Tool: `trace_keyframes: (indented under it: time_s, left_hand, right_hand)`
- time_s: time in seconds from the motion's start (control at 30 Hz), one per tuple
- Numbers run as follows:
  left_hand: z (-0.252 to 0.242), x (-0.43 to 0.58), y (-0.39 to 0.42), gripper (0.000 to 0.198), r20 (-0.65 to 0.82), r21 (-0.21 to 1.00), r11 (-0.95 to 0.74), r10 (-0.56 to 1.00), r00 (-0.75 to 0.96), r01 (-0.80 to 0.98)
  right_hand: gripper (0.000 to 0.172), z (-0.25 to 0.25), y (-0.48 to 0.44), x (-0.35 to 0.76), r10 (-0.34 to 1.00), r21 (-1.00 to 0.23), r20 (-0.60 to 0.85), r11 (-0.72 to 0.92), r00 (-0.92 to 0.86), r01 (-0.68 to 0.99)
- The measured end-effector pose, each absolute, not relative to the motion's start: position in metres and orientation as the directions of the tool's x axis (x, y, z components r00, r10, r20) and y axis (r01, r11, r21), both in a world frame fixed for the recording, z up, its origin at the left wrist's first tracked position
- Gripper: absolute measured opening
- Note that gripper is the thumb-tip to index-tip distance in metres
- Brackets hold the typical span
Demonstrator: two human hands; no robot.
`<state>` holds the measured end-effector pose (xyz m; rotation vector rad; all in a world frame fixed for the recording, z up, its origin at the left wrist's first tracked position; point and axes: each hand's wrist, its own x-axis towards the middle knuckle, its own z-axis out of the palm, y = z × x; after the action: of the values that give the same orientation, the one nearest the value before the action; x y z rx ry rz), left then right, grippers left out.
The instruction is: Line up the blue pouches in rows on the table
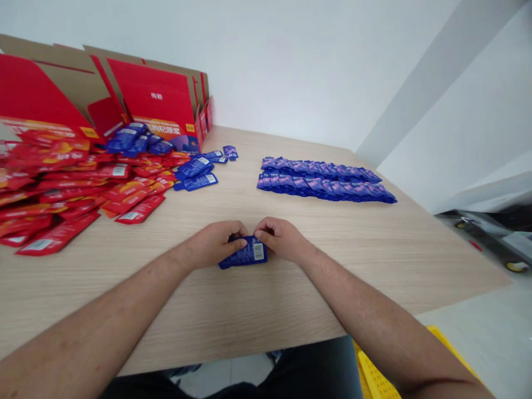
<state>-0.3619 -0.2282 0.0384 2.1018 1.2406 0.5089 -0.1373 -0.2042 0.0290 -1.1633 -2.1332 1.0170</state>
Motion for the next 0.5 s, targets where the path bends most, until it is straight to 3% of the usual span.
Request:
trace_keyframes:
  time_s: [0.17,0.3,0.4,0.5]
  left_hand:
    - [0.0389,-0.3589,-0.2291,0.016,-0.026,0.635,-0.354,0.878,0.477,0.686]
    - [0.0387,-0.3574,-0.2292,0.014,-0.009,0.606,-0.381,0.874,0.486,0.698]
    - [0.0379,-0.3569,-0.2290,0.013,0.074,0.590,-0.443,0.862,0.501,0.675]
    - [0.0386,-0.3582,-0.2307,0.012,0.243,0.559,-0.526,0.843,0.479,0.641]
  right_hand:
    - [0.009,0.0351,-0.2081,-0.1380,0.836,-0.714,-0.039,0.359,-0.547,0.600]
    - [0.007,0.0368,-0.2092,-0.1359,0.801,-0.705,-0.086,0.371,-0.592,0.605]
    - [0.011,0.0332,-0.2081,-0.1333,0.803,-0.770,-0.053,0.345,-0.593,0.537]
    - [0.027,0.0274,-0.2069,-0.1331,0.846,-0.928,-0.048,0.158,-0.531,0.336]
